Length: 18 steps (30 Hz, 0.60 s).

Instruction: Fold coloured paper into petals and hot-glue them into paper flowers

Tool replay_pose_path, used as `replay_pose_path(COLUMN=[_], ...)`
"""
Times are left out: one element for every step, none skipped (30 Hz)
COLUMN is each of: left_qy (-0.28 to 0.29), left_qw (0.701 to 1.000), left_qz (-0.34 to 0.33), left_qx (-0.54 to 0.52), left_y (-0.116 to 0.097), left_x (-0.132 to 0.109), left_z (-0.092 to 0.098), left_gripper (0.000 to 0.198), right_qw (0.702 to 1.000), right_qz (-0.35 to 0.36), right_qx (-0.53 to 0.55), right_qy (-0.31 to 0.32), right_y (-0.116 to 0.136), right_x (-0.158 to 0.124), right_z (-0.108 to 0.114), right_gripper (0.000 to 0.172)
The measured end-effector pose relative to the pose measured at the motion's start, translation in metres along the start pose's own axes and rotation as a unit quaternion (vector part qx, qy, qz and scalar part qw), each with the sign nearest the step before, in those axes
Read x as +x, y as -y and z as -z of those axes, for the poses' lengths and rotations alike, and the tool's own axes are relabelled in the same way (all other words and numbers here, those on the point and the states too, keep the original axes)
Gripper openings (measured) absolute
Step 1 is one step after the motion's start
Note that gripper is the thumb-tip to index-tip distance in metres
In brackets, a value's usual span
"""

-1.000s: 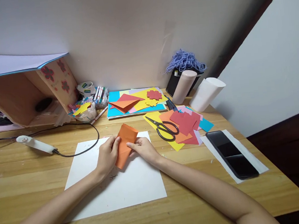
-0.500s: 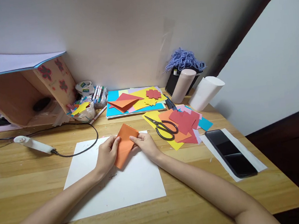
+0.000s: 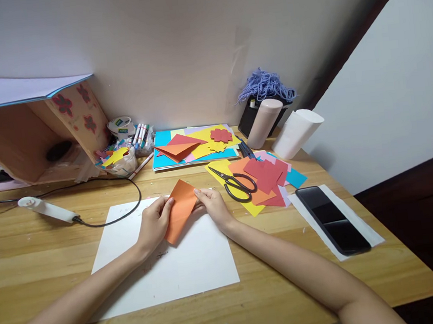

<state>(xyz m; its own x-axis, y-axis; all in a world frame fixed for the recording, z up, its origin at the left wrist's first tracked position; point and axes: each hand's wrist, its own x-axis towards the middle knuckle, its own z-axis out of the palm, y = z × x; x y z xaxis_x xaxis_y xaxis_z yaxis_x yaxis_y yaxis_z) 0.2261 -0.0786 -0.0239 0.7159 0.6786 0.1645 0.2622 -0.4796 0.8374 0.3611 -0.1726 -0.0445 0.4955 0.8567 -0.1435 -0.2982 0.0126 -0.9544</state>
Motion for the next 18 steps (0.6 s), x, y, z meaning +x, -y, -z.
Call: replay_pose_path(left_qy=[0.001,0.001,0.001,0.001,0.0,-0.003,-0.006,-0.01,-0.013,-0.015,-0.014,-0.011,-0.006,-0.001,0.004,0.01,0.015,0.023], left_qw=[1.0,1.0,1.0,1.0,1.0,1.0,0.999,0.999,0.999,0.998,0.998,0.998,0.997,0.997,0.997,0.997,0.996,0.995], left_qz=[0.002,0.004,0.006,0.01,0.015,0.021,0.028,0.035,0.04,0.043,0.045,0.047,0.049,0.052,0.054,0.057,0.06,0.064], left_qx=[0.001,0.002,0.001,-0.002,-0.007,-0.013,-0.02,-0.027,-0.034,-0.04,-0.045,-0.048,-0.051,-0.052,-0.055,-0.06,-0.067,-0.08], left_y=[0.0001,0.0003,0.0007,0.0013,0.0021,0.0031,0.0041,0.0052,0.0062,0.007,0.0077,0.0082,0.0085,0.0089,0.0092,0.0095,0.0097,0.0099], left_x=[-0.0001,-0.0002,-0.0003,-0.0004,-0.0004,-0.0005,-0.0005,-0.0005,-0.0005,-0.0005,-0.0005,-0.0006,-0.0007,-0.0008,-0.001,-0.0012,-0.0013,-0.0014], left_z=[0.0,-0.0001,-0.0003,-0.0007,-0.0012,-0.0018,-0.0024,-0.003,-0.0034,-0.0037,-0.0039,-0.0041,-0.0042,-0.0044,-0.0046,-0.0049,-0.0051,-0.0053], left_gripper=[0.026,0.026,0.027,0.027,0.028,0.029,0.03,0.031,0.032,0.032,0.033,0.033,0.034,0.034,0.035,0.036,0.036,0.036], right_qw=[1.0,1.0,1.0,1.0,1.0,1.0,0.999,0.997,0.994,0.992,0.992,0.992,0.994,0.995,0.996,0.997,0.997,0.997], right_qz=[-0.003,-0.006,-0.009,-0.013,-0.015,-0.017,-0.02,-0.023,-0.03,-0.038,-0.046,-0.053,-0.055,-0.053,-0.046,-0.037,-0.026,-0.016], right_qx=[0.003,0.006,0.01,0.012,0.007,-0.002,-0.014,-0.027,-0.04,-0.049,-0.052,-0.052,-0.05,-0.048,-0.045,-0.046,-0.05,-0.057], right_qy=[-0.003,-0.006,-0.009,-0.007,0.001,0.018,0.043,0.07,0.093,0.106,0.108,0.099,0.085,0.07,0.058,0.05,0.044,0.04], right_y=[-0.0005,-0.0006,-0.0004,0.0002,0.001,0.0019,0.0028,0.0034,0.0039,0.0041,0.0041,0.0039,0.0036,0.0032,0.0028,0.0024,0.0019,0.0014], right_x=[0.0002,0.0002,0.0001,-0.0001,-0.0006,-0.0014,-0.0022,-0.0032,-0.0041,-0.0048,-0.0052,-0.0054,-0.0052,-0.0047,-0.004,-0.0033,-0.0026,-0.002], right_z=[0.0003,0.0005,0.0004,-0.0001,-0.0009,-0.002,-0.0035,-0.005,-0.0066,-0.0079,-0.0089,-0.0094,-0.0093,-0.0087,-0.0076,-0.0062,-0.0047,-0.0032], right_gripper=[0.037,0.038,0.039,0.039,0.039,0.039,0.038,0.038,0.038,0.038,0.038,0.037,0.036,0.036,0.036,0.036,0.036,0.036])
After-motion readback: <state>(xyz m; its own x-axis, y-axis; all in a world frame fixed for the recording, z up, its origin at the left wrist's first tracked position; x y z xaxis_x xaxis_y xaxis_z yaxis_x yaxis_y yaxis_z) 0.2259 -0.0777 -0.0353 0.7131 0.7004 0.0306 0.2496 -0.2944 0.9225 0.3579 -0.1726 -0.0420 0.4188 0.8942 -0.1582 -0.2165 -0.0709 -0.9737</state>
